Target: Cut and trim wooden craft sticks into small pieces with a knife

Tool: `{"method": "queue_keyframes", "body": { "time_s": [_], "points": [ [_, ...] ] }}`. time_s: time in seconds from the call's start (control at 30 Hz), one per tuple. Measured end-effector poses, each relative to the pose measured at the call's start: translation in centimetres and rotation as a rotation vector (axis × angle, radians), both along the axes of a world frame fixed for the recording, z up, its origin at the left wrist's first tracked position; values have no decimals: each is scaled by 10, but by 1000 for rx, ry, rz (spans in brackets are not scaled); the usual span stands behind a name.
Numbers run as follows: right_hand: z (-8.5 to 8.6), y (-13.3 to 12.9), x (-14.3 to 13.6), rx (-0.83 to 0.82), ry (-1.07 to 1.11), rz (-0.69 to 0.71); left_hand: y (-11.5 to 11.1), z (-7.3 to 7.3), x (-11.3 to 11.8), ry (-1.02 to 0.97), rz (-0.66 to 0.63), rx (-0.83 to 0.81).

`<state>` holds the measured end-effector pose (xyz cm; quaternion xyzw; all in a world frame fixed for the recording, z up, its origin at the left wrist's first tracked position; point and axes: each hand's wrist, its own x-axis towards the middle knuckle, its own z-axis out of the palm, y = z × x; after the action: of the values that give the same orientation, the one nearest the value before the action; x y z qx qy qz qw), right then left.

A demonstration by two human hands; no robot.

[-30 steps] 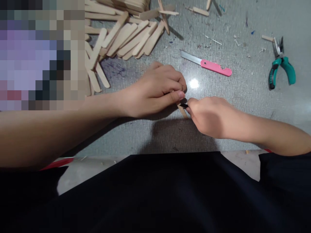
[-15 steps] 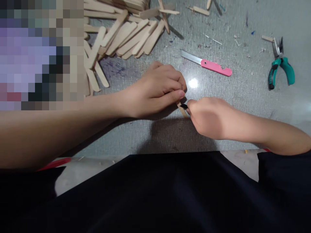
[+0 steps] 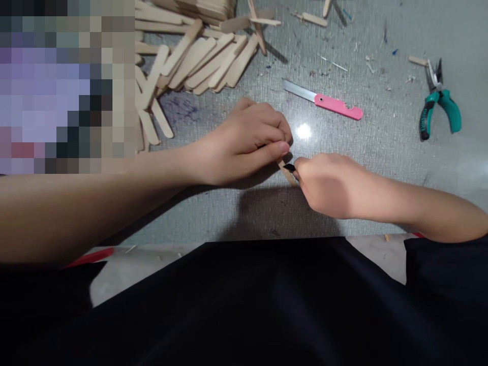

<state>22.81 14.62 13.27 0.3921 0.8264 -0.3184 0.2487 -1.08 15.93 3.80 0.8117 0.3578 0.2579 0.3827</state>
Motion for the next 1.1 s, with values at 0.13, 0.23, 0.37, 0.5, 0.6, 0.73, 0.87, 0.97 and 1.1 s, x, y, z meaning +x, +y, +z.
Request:
{"method": "queue_keyframes", "body": {
  "time_s": [0.13,0.23,0.37,0.5,0.6,0.73,0.87,0.97,1.1],
  "points": [
    [-1,0,1,-14,-3,-19,0,0,-1,8,-2,3],
    [-5,1,4,-28,24,-63,1,-1,-3,1,-2,1],
    [-12,3,9,-74,195,-187,3,-2,-4,-71,14,-17],
    [-7,2,12,-193,340,-350,3,0,-3,-123,41,-54],
    [-6,4,13,-292,425,-427,2,1,-2,-161,64,-77],
    [-17,11,16,-387,466,-417,2,0,-3,-194,64,-79],
    [-24,14,19,-408,475,-443,1,0,-3,-204,86,-78],
    [-24,11,20,-342,492,-434,0,1,-3,-225,91,-66],
    [-17,4,16,-233,426,-418,-1,3,-2,-209,101,-34]
  ]
}}
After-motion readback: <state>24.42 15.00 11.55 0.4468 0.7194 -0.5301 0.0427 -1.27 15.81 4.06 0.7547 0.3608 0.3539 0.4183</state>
